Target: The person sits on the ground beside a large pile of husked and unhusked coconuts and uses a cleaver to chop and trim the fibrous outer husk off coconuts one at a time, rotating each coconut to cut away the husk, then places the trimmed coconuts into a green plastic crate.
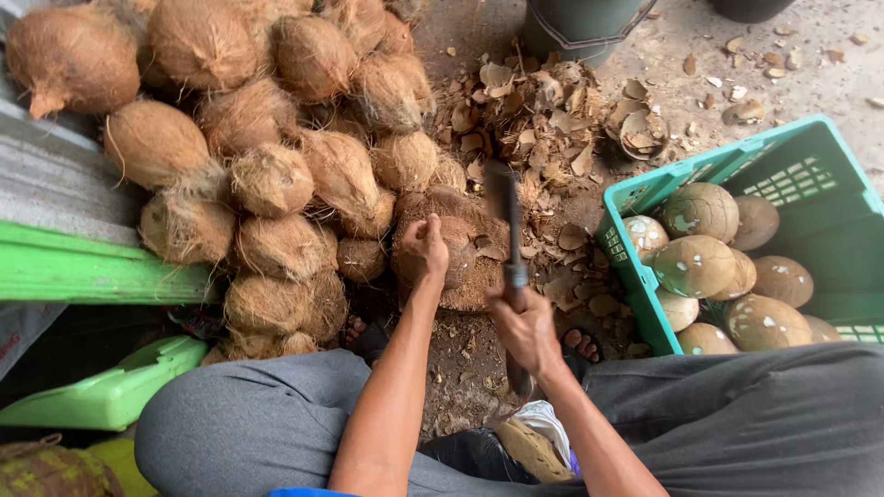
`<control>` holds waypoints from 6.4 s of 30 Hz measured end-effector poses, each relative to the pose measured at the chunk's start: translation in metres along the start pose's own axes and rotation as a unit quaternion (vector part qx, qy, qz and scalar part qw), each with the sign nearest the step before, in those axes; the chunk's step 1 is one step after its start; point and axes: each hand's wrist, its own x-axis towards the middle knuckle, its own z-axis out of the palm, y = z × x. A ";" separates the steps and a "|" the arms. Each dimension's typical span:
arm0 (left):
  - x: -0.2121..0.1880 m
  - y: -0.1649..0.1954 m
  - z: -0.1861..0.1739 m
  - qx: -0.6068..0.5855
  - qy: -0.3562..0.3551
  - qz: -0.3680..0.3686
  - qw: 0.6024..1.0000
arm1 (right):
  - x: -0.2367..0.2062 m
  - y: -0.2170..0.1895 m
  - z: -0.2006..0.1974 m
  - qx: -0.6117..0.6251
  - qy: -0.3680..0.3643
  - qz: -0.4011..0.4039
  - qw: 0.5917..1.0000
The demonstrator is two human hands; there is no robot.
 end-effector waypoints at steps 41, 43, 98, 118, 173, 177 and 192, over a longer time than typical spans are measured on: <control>-0.011 0.022 -0.017 0.209 -0.066 -0.129 0.967 | -0.010 -0.023 -0.005 -0.088 -0.019 -0.030 0.996; -0.009 0.023 -0.014 0.187 -0.055 -0.100 0.976 | -0.010 -0.022 -0.007 -0.101 -0.013 0.028 0.994; 0.007 0.011 -0.017 0.173 -0.112 -0.037 0.978 | 0.013 -0.005 -0.015 -0.081 0.007 0.074 0.994; 0.004 0.004 -0.009 0.217 -0.134 0.022 0.967 | 0.002 -0.023 -0.003 -0.040 0.006 0.001 0.999; -0.030 0.048 -0.044 0.137 -0.073 -0.175 0.972 | 0.013 0.085 -0.049 -0.262 -0.073 0.070 0.960; -0.030 0.042 -0.028 0.151 -0.086 -0.096 0.980 | 0.005 0.046 -0.041 -0.198 -0.058 0.056 0.977; 0.010 0.014 -0.013 0.246 -0.140 0.035 0.958 | 0.005 -0.010 -0.031 0.048 -0.047 0.025 0.997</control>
